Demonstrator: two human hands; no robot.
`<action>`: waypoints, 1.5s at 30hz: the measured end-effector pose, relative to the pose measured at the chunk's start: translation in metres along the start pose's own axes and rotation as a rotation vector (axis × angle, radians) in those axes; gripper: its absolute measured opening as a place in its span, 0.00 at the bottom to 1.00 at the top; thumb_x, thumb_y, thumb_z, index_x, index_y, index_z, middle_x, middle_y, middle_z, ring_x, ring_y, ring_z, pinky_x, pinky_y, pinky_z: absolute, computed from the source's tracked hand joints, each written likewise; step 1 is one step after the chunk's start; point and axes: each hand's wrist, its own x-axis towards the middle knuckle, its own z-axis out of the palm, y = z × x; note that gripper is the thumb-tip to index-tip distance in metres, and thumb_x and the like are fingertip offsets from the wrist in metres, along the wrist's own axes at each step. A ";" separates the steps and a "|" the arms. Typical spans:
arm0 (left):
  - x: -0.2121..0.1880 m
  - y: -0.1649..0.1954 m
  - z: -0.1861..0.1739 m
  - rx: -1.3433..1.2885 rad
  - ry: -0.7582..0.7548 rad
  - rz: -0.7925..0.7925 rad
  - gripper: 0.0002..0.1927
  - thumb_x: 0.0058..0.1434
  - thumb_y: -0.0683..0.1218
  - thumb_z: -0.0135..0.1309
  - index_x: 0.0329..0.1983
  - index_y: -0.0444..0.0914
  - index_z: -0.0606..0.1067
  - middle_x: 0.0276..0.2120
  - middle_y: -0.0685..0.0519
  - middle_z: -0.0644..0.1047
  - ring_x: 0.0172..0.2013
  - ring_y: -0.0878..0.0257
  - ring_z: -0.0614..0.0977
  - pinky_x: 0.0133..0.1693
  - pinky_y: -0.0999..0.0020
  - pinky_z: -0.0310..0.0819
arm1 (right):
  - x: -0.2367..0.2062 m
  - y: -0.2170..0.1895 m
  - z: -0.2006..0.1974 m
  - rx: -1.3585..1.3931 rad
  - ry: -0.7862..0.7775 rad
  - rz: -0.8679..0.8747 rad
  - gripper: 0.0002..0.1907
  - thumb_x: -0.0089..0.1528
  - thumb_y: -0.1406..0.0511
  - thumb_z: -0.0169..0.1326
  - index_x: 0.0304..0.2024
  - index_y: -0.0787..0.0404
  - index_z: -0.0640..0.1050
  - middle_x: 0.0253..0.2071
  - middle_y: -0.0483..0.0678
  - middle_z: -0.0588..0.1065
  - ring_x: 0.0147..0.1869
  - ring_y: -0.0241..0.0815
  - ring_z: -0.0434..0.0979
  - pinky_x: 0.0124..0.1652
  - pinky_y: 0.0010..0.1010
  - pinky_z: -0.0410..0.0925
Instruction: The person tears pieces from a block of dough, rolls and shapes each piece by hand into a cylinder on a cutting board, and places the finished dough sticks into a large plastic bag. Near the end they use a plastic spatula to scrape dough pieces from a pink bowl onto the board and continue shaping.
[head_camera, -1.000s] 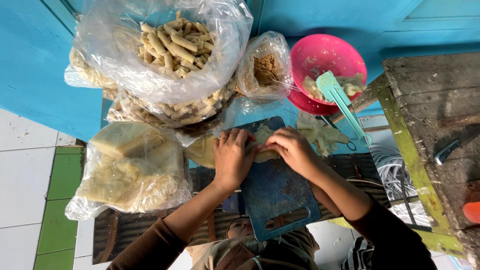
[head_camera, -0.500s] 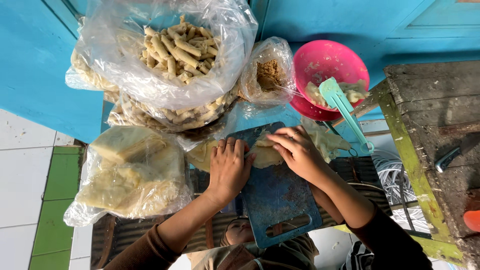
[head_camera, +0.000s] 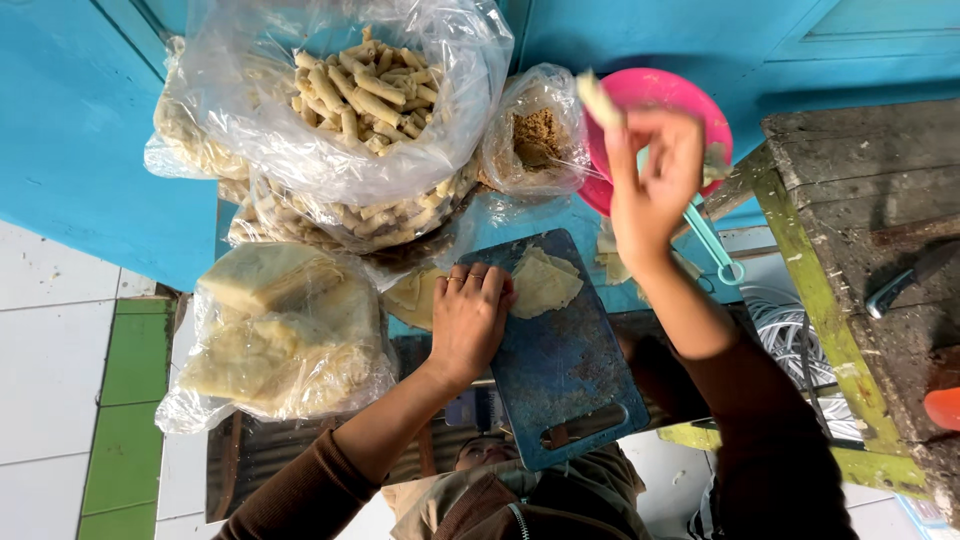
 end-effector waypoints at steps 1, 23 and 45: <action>0.000 0.001 -0.001 -0.018 0.009 0.004 0.07 0.62 0.48 0.57 0.40 0.42 0.74 0.39 0.53 0.76 0.46 0.51 0.75 0.46 0.54 0.64 | 0.019 -0.005 0.012 0.032 0.040 -0.080 0.11 0.75 0.74 0.60 0.55 0.63 0.71 0.48 0.45 0.73 0.47 0.30 0.71 0.44 0.17 0.64; 0.003 0.004 -0.005 -0.208 -0.033 0.011 0.08 0.65 0.46 0.58 0.43 0.41 0.72 0.25 0.55 0.77 0.34 0.55 0.78 0.44 0.57 0.70 | 0.001 0.068 -0.001 -1.051 -0.621 -0.197 0.07 0.57 0.64 0.63 0.38 0.55 0.82 0.37 0.49 0.81 0.48 0.50 0.76 0.50 0.43 0.61; 0.003 0.001 -0.006 -0.219 -0.093 -0.059 0.20 0.62 0.46 0.59 0.55 0.39 0.68 0.31 0.53 0.78 0.40 0.53 0.78 0.46 0.54 0.66 | 0.016 0.077 -0.006 -0.392 -0.555 0.449 0.11 0.60 0.67 0.66 0.44 0.64 0.85 0.37 0.49 0.83 0.38 0.33 0.82 0.39 0.26 0.72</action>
